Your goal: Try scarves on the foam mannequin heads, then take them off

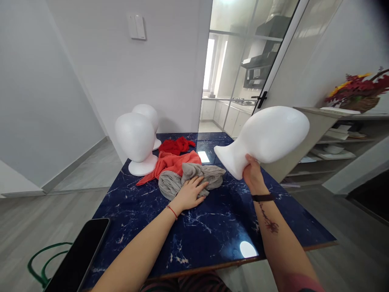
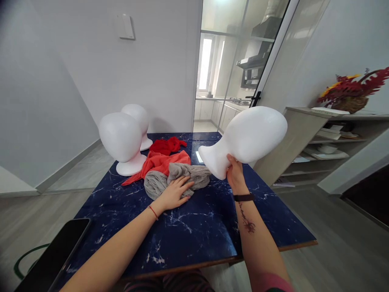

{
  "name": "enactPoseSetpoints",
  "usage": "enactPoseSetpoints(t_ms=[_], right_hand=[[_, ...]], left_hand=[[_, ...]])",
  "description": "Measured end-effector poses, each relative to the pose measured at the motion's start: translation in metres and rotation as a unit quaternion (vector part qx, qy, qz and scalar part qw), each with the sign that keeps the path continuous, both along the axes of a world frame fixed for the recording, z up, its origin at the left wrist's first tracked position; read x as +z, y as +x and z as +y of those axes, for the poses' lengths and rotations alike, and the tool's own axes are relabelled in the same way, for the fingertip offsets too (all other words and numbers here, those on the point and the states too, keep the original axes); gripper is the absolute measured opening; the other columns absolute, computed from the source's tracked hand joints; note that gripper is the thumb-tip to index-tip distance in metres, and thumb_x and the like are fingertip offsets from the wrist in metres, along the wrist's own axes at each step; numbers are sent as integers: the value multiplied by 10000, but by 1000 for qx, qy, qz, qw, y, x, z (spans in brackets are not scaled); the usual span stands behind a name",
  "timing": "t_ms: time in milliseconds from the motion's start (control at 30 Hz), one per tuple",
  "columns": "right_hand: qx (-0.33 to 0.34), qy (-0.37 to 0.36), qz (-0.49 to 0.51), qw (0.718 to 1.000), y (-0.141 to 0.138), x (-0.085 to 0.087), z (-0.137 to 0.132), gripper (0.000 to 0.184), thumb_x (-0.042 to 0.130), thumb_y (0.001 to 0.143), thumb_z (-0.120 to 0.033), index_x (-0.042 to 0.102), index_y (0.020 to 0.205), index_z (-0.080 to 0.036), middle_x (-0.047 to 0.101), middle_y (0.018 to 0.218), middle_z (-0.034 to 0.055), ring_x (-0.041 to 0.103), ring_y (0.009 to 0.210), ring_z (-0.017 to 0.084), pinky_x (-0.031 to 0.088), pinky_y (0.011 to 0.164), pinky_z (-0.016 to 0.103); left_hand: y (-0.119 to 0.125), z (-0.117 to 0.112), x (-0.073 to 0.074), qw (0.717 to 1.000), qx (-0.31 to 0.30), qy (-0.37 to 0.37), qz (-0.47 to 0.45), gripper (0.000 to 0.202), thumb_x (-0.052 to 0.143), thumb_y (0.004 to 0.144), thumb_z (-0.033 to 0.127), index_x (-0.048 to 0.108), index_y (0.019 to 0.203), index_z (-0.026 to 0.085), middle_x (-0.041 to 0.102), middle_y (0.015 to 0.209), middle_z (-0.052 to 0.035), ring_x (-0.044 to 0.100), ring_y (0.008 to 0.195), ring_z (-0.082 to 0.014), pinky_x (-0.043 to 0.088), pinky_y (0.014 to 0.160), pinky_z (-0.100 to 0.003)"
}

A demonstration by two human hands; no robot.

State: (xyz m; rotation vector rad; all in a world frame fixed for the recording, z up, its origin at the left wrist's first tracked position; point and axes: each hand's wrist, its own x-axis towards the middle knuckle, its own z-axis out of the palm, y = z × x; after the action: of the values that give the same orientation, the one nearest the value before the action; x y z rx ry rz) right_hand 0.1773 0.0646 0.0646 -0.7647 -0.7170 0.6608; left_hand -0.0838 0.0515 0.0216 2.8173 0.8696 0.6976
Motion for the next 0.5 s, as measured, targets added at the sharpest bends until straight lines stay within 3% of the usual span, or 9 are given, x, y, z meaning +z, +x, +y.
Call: enactPoseSetpoints(t_ms=[100, 267, 333, 433, 500], right_hand=[[5, -6, -5, 1000, -2, -1, -1, 435, 696, 656, -316, 614, 1069, -203, 647, 1078, 23, 566, 1044, 192, 451, 938, 375], [29, 4, -14, 999, -7, 0, -3, 419, 697, 648, -311, 624, 1048, -210, 648, 1073, 6, 566, 1051, 174, 415, 989, 355], [34, 1, -21, 999, -10, 2, -4, 443, 708, 625, -300, 624, 1052, -215, 654, 1062, 1, 577, 1038, 179, 409, 1001, 365], [34, -11, -30, 999, -13, 4, -6, 495, 727, 589, -289, 620, 1068, -222, 662, 1052, 2, 591, 1023, 197, 417, 999, 394], [36, -15, -34, 999, -16, 3, -7, 517, 738, 576, -287, 618, 1075, -221, 667, 1050, 7, 591, 1031, 209, 418, 1001, 412]], left_hand=[[8, -3, -7, 996, 64, 14, 64, 386, 448, 837, 125, 528, 1208, 195, 572, 1147, -106, 506, 1056, -237, 438, 871, -373], [6, -19, 8, 994, -52, 94, 31, 346, 385, 863, 100, 549, 1152, 194, 601, 811, -32, 570, 744, -145, 449, 632, -238], [-1, -28, 18, 984, -50, 164, -45, 350, 352, 878, 115, 534, 1170, 178, 593, 737, -19, 557, 656, -135, 429, 574, -237], [-22, -30, 29, 959, 43, 218, -176, 315, 373, 884, 155, 540, 1152, 150, 625, 753, -37, 571, 662, -141, 447, 612, -257], [-41, -26, 32, 951, 144, 193, -192, 297, 404, 886, 190, 557, 1136, 143, 647, 810, -66, 591, 724, -162, 467, 679, -286]])
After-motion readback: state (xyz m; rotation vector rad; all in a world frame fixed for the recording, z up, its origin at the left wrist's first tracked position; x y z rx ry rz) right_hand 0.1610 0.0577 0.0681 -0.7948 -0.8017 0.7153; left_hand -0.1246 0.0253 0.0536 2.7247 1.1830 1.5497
